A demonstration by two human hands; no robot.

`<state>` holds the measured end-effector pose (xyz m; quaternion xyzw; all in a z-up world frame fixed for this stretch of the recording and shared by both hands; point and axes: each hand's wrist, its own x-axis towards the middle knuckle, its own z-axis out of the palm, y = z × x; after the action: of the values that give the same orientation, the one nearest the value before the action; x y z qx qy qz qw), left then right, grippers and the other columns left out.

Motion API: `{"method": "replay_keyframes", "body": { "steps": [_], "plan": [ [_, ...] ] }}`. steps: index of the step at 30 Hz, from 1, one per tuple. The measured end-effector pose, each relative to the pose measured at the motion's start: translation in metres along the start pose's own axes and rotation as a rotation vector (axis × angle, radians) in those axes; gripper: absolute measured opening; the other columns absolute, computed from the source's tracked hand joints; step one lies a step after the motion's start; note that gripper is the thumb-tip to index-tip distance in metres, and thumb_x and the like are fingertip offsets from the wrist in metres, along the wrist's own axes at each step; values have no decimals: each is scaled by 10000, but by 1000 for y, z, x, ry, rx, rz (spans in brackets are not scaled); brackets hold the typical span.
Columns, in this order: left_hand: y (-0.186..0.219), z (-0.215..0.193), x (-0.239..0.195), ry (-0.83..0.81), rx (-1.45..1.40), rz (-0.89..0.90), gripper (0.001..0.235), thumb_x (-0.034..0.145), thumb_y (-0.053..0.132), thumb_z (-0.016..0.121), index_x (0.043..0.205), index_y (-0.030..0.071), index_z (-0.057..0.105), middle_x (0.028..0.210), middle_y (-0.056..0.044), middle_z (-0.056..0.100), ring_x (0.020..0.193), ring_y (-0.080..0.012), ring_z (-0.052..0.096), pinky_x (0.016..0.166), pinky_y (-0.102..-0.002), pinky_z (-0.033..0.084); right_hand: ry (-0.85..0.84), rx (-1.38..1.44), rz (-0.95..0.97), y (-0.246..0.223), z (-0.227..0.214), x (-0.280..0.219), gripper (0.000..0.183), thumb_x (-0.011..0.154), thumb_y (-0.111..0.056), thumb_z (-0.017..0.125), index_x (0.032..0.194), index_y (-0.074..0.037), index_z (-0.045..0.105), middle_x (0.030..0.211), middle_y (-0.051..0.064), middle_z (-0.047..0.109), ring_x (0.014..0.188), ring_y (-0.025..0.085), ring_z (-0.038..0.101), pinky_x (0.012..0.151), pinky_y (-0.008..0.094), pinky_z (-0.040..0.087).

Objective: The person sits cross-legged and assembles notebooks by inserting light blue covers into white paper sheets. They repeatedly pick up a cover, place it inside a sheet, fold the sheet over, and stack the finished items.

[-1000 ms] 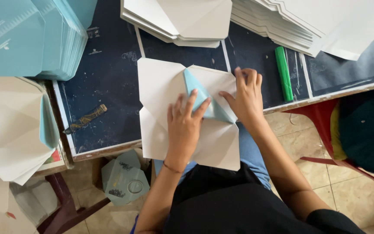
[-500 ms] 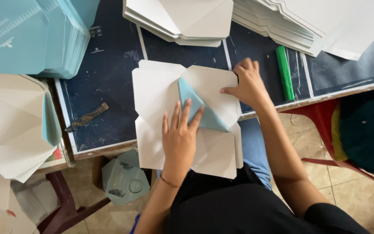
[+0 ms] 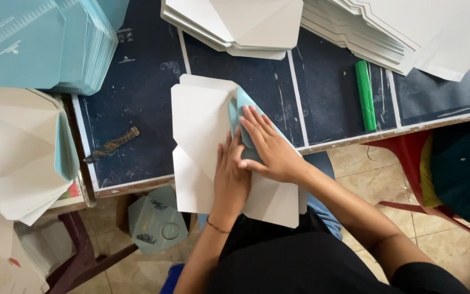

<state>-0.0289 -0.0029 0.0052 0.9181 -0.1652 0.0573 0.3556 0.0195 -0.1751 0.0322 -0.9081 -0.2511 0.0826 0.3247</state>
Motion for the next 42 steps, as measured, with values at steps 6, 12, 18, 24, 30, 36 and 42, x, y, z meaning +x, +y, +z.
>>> {"method": "replay_keyframes", "body": {
  "steps": [6, 12, 18, 24, 30, 36, 42],
  "plan": [
    [1, -1, 7, 60, 95, 90, 630, 1141, 171, 545, 1659, -56, 267, 1676, -307, 448, 1565, -429, 452, 1296, -586, 316, -27, 305, 10, 24, -11, -1, 1053, 1010, -746, 486, 1742, -37, 225, 1825, 195, 201, 1670, 429, 169, 1327, 601, 143],
    [16, 6, 19, -87, 93, 146, 668, 1107, 28, 495, 1693, -56, 184, 1736, -228, 407, 1621, -385, 365, 1304, -704, 160, 124, -221, 227, 53, -10, -51, 831, 806, -584, 882, 1432, -75, 681, 1388, 109, 630, 1329, 381, 546, 1153, 473, 483],
    [38, 4, 46, -42, -20, 238, 764, 1107, 69, 553, 1751, 37, 143, 1803, -126, 331, 1652, -347, 333, 1309, -718, 113, 526, 166, 228, 78, 11, -68, 166, 947, -73, 727, 1111, -43, 728, 1032, 146, 719, 973, 422, 725, 856, 469, 575],
    [36, -33, 47, 464, 38, 356, 701, 944, 35, 754, 1545, -83, 414, 1523, -311, 609, 1349, -493, 667, 1227, -694, 412, 783, 204, 232, 116, -101, -27, 187, 1110, -207, 754, 1102, -24, 716, 922, 136, 711, 864, 268, 673, 808, 437, 537],
    [11, -71, 23, 374, 130, 174, 527, 1181, 136, 603, 1635, 47, 351, 1688, -239, 375, 1546, -415, 459, 1282, -549, 461, 773, 565, -2, 122, -204, 104, 203, 1203, -182, 538, 1374, -86, 592, 1200, 3, 645, 1094, 73, 571, 953, 269, 481],
    [-25, -73, -23, 263, 198, -27, 493, 1125, 145, 607, 1592, 73, 465, 1654, -207, 412, 1502, -401, 490, 1208, -565, 474, 356, 183, 766, 162, -150, 108, 889, 1086, -822, 359, 879, -47, 742, 971, 184, 779, 930, 320, 699, 835, 416, 459],
    [-32, -66, -20, 188, 255, 5, 369, 1095, 121, 630, 1460, 76, 597, 1573, -201, 468, 1376, -358, 574, 1166, -569, 463, 456, 1101, 782, 122, -130, 143, 597, 909, -495, 786, 1260, -26, 673, 1093, 40, 781, 935, 151, 782, 797, 266, 643]
  ]
}}
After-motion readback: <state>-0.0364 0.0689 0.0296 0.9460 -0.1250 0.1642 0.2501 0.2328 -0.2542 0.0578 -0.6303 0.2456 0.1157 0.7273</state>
